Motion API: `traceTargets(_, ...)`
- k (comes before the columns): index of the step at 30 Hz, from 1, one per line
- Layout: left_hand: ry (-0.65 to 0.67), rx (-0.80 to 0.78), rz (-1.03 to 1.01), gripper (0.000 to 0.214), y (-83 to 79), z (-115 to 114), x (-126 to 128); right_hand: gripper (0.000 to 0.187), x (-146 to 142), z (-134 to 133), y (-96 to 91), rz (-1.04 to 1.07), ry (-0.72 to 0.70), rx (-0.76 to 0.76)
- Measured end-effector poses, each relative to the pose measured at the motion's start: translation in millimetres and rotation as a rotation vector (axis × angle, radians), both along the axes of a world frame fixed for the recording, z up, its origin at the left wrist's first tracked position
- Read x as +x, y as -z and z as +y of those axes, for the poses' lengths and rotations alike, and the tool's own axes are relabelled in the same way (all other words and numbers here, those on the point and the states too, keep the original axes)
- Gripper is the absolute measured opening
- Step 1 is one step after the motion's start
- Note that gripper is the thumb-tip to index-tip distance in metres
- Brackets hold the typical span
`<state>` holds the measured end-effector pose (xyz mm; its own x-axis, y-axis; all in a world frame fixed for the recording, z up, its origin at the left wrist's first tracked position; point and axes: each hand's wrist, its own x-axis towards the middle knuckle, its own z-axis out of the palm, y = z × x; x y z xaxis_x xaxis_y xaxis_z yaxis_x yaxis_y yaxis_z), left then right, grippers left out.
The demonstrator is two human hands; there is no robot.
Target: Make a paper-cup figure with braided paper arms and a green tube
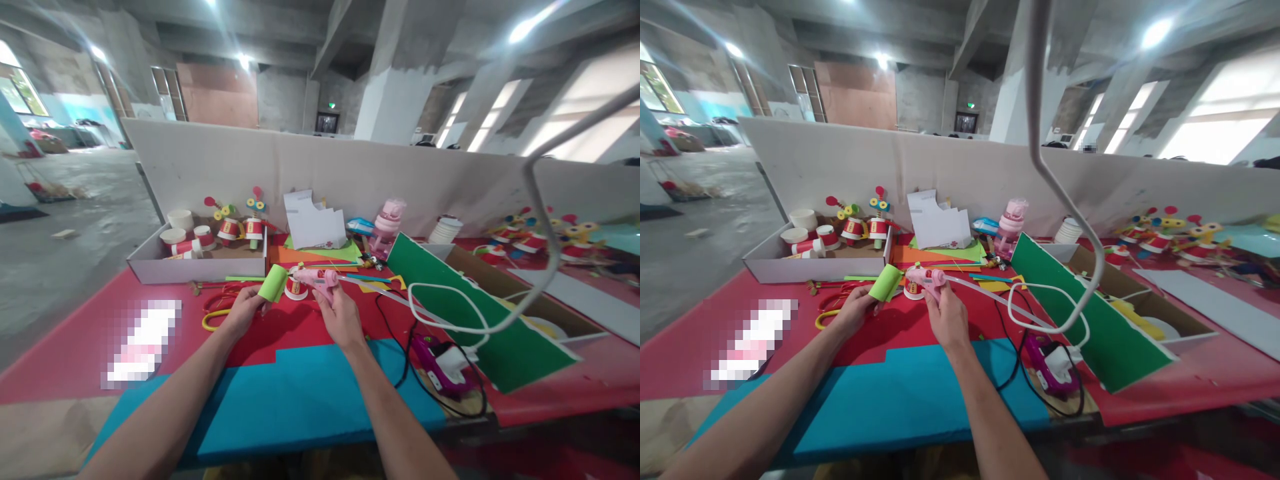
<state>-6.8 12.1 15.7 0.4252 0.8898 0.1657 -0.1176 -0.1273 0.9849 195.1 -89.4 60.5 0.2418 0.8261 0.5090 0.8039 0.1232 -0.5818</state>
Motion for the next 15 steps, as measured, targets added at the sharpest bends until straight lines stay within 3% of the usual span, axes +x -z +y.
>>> traceTargets(15, -0.004, -0.034, -0.004, 0.021, -1.3, -1.3, 0.6, 0.040, 1.0, -0.7, 0.3, -0.013, -0.013, 0.009)
